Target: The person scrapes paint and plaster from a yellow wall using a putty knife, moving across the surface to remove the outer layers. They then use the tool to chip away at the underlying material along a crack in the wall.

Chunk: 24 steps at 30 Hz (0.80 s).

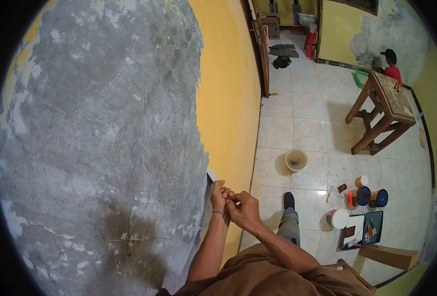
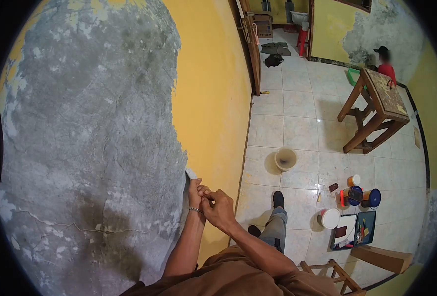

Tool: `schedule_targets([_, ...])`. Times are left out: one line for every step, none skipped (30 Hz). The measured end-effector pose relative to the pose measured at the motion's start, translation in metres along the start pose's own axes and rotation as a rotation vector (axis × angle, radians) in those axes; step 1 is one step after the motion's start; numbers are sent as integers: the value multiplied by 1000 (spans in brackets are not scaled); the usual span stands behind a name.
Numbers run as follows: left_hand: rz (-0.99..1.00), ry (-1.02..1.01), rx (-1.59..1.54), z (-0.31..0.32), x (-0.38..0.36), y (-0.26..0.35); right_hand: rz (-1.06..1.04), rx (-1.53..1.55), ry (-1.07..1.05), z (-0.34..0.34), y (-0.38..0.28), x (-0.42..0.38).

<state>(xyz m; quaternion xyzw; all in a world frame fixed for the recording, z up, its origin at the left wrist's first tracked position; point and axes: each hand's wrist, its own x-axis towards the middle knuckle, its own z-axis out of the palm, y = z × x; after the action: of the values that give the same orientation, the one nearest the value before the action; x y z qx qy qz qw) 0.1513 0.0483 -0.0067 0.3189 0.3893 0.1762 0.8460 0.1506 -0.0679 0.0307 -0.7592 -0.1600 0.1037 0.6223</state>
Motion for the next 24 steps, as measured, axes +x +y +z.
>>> schedule_targets([-4,10,5,3,4,2,10,4,-4,5,3,4])
schedule_targets([-31,33,18,9,13,4,-12,-2,42,10,7,13])
schedule_targets([-52,44,27,21,19,6,-46,-11,94,13,10,22])
schedule_targets([-99,108,-7,30,15,2,-24,40,130,9,12,25])
schedule_targets([-100,101,-9,31,4,3,-29,36,134,2,11,22])
schedule_targets([-73,87,7,28,-11,3,-6,-14,71,-7,1,14])
schedule_targets([-44,77,24,27,-16,4,18,-61,6,-9,-3,8])
schedule_targets([-38,72,23,31,-9,7,-23,21,50,1,-1,5])
schedule_targets([-46,82,18,30,-4,8,-21,23,43,5,4,9])
schedule_targets([-54,99,10,27,-1,8,-34,22,70,9,10,11])
schedule_targets([-58,108,-2,27,2,7,-55,20,100,9,12,16])
schedule_targets([-68,148,-49,32,3,2,5,-9,64,3,12,19])
schedule_targets([-70,147,-54,32,-3,1,4,-13,64,-2,8,14])
schedule_targets([-72,121,-49,32,-10,3,-19,-64,32,-8,0,10])
schedule_targets([-69,92,-41,30,-14,7,-44,-111,4,-11,-5,11])
schedule_targets([-43,48,-88,30,-8,14,-48,-107,14,-8,-2,15])
schedule_targets([-44,53,-82,29,-8,12,-53,-60,56,-2,5,15])
schedule_targets([-37,101,-45,30,-7,9,-61,-15,93,4,12,15])
schedule_targets([-24,140,-15,36,0,6,-82,26,132,6,15,19])
schedule_targets([-38,147,6,40,-4,5,-35,-78,67,-5,9,21])
schedule_targets([-44,152,4,36,-10,2,-28,-82,63,-10,2,12])
schedule_targets([-38,118,-8,33,-13,4,-16,-55,44,-13,-6,9])
schedule_targets([-29,79,-17,29,-14,8,-6,-25,29,-12,-11,8])
schedule_targets([-41,59,-45,25,-7,13,-23,35,52,-3,-8,8])
